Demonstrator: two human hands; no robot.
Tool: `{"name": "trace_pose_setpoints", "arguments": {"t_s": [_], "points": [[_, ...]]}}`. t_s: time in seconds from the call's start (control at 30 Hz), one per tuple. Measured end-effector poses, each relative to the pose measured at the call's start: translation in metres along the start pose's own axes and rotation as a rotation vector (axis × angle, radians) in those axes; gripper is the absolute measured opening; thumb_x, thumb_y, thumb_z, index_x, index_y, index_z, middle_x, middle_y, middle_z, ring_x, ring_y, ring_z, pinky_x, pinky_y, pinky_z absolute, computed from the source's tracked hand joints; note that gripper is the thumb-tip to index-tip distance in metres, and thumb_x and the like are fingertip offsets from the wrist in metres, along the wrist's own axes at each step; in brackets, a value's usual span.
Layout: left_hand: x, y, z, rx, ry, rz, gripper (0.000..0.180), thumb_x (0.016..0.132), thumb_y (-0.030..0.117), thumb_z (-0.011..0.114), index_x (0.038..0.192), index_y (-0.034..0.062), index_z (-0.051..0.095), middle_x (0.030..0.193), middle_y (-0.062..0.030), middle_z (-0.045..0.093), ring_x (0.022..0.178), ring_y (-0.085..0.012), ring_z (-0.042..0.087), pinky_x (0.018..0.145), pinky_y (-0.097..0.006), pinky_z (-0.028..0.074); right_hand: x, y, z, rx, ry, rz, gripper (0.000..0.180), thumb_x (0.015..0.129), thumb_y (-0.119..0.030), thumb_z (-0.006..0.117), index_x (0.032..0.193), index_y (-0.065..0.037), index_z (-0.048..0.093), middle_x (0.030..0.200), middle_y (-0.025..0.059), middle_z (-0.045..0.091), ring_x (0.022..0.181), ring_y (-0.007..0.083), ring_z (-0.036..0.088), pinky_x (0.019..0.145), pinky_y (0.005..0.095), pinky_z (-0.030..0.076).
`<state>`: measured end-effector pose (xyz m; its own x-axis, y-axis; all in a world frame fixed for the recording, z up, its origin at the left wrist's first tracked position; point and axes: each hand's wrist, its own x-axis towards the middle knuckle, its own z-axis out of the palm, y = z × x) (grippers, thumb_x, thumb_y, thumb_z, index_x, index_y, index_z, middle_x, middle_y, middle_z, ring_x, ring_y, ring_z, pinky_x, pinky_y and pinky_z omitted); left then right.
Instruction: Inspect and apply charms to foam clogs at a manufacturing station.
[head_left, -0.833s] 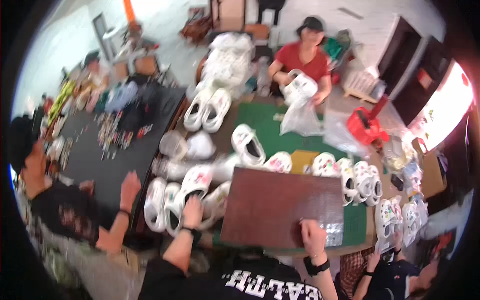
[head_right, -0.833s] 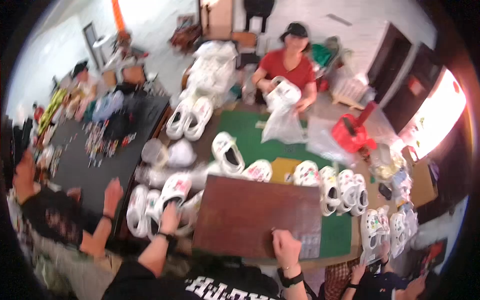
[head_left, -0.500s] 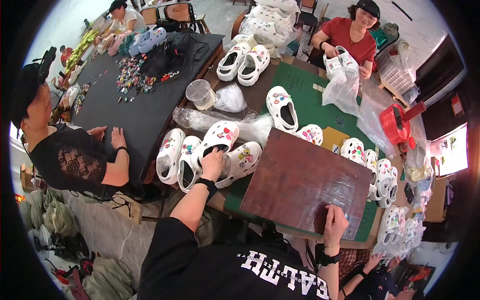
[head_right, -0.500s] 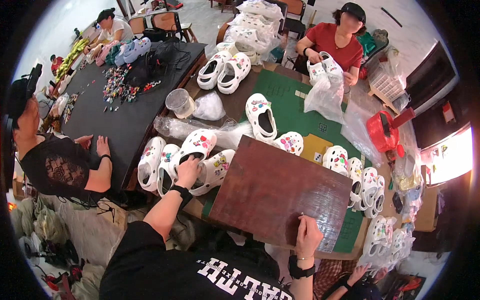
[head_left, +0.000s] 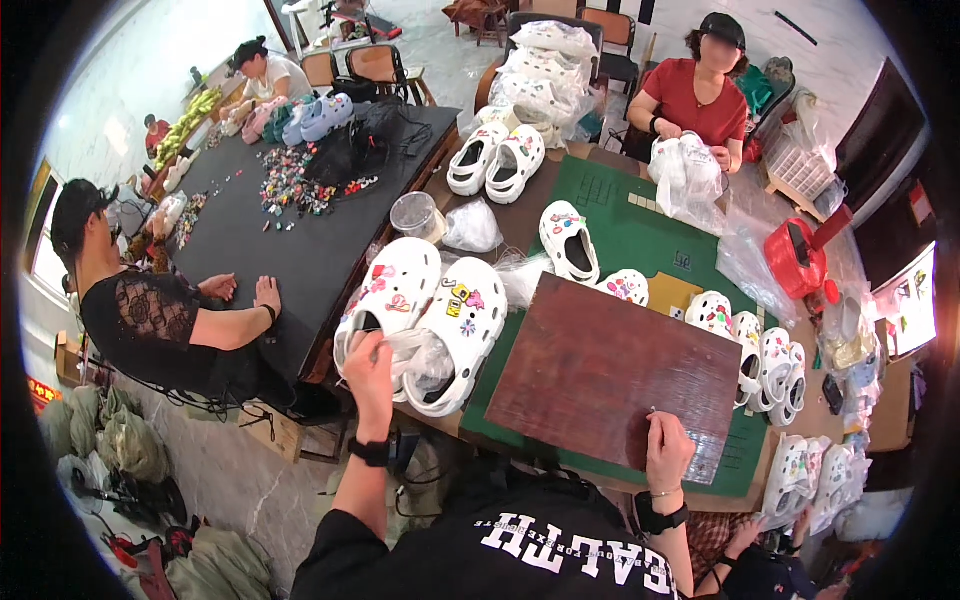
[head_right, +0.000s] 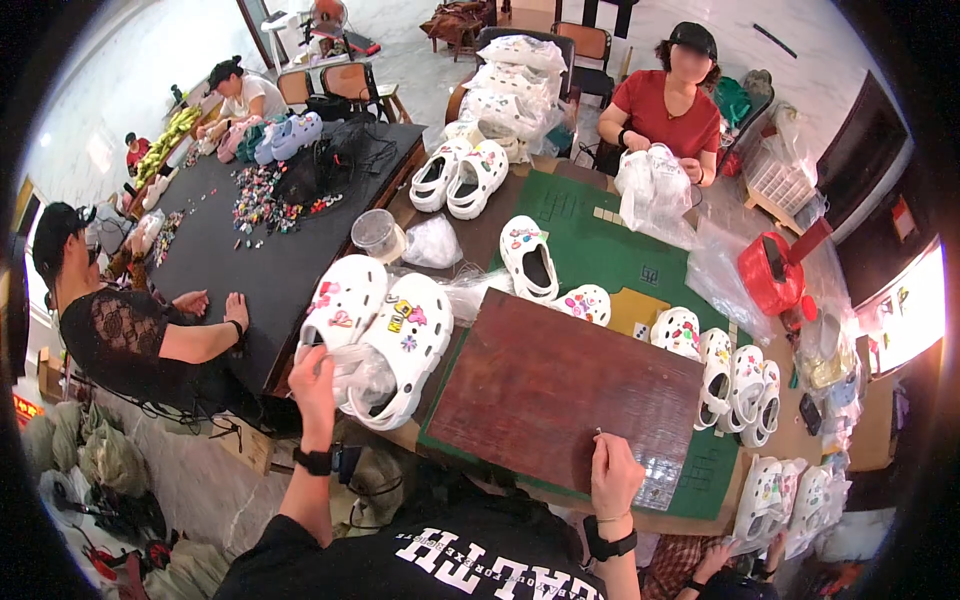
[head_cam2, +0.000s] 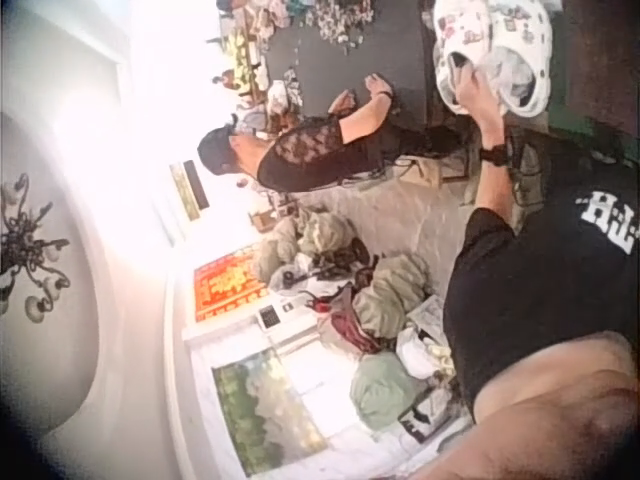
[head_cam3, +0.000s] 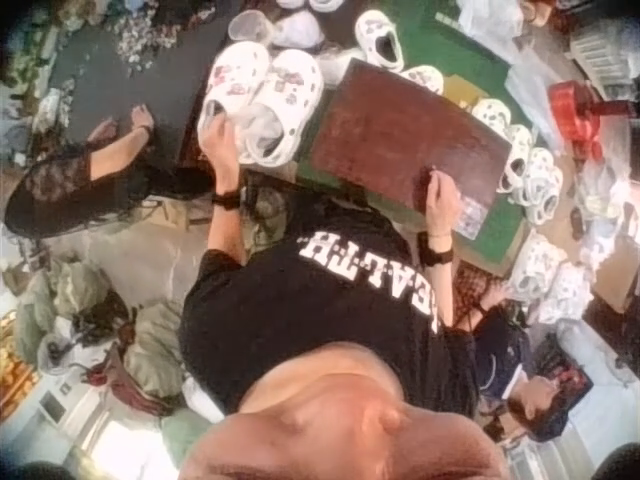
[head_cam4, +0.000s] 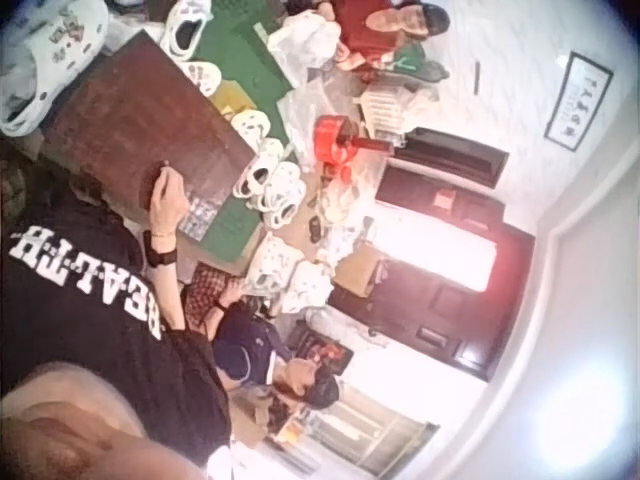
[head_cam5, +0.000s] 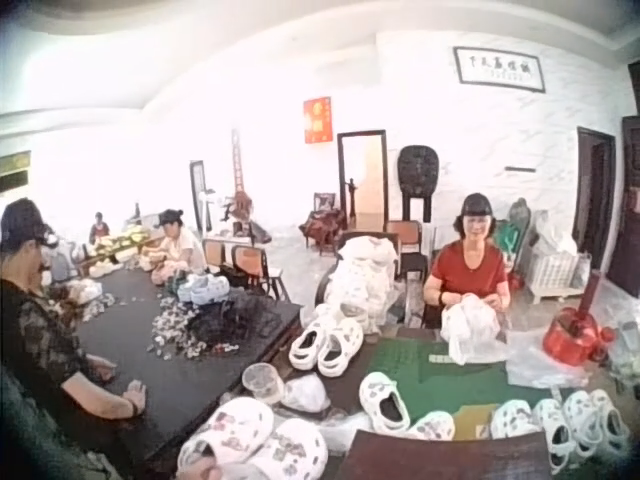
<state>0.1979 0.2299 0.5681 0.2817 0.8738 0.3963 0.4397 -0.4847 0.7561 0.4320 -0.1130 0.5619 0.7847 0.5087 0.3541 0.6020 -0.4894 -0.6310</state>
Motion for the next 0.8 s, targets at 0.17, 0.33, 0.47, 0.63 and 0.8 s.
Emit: {"name": "trace_pose_setpoints", "arguments": {"t_s": [0.17,0.33,0.47,0.63,0.8], "points": [[0.002,0.082,-0.031,-0.344,-0.016,-0.084,0.013,0.082,-0.003,0.054,0.091,-0.0073,0.062,0.085,-0.0036,0.056,0.077,-0.0109,0.053,0.069,-0.024,0.041,-0.002,-0.003,-0.008,0.100,-0.015,0.036,0.009,0.090,-0.005,0.059,0.094,-0.001,0.066,0.087,0.0147,0.067,0.069,0.0246,0.065,0.063,0.0302,0.049],[-0.034,0.157,0.001,-0.319,-0.224,-0.124,0.016,0.082,-0.001,0.056,0.094,-0.0075,0.063,0.088,-0.0097,0.062,0.081,-0.0150,0.057,0.075,-0.027,0.044,-0.001,0.015,-0.028,0.537,0.056,0.417,0.017,0.097,-0.009,0.053,0.098,0.001,0.067,0.073,-0.0025,0.054,0.068,0.0064,0.049,0.064,0.0223,0.043],[-0.074,0.166,0.056,-0.244,-0.503,0.054,0.023,0.084,0.005,0.063,0.106,-0.0028,0.063,0.092,-0.0115,0.064,0.074,-0.0229,0.060,0.066,-0.032,0.048,-0.005,0.007,-0.038,0.594,0.158,0.398,0.019,0.097,-0.008,0.053,0.103,0.002,0.068,0.075,0.0006,0.058,0.070,0.0075,0.052,0.067,0.0226,0.044],[-0.075,0.185,0.062,-0.396,-0.709,0.046,0.046,0.080,0.008,0.072,0.123,0.0043,0.054,0.104,-0.0109,0.062,0.083,-0.0269,0.061,0.074,-0.036,0.050,-0.009,0.014,-0.043,0.477,0.065,0.306,0.021,0.097,-0.009,0.053,0.104,0.005,0.068,0.078,0.0031,0.062,0.074,0.0094,0.055,0.070,0.0242,0.044],[-0.094,0.193,0.046,-0.244,-0.735,0.653,0.047,0.075,0.010,0.076,0.118,0.0047,0.059,0.112,-0.0094,0.060,0.105,-0.0299,0.055,0.088,-0.040,0.047,0.005,0.010,-0.051,0.364,0.234,0.136,0.020,0.095,-0.006,0.055,0.107,0.004,0.067,0.105,0.0131,0.067,0.095,0.0210,0.064,0.085,0.0297,0.049]]}}
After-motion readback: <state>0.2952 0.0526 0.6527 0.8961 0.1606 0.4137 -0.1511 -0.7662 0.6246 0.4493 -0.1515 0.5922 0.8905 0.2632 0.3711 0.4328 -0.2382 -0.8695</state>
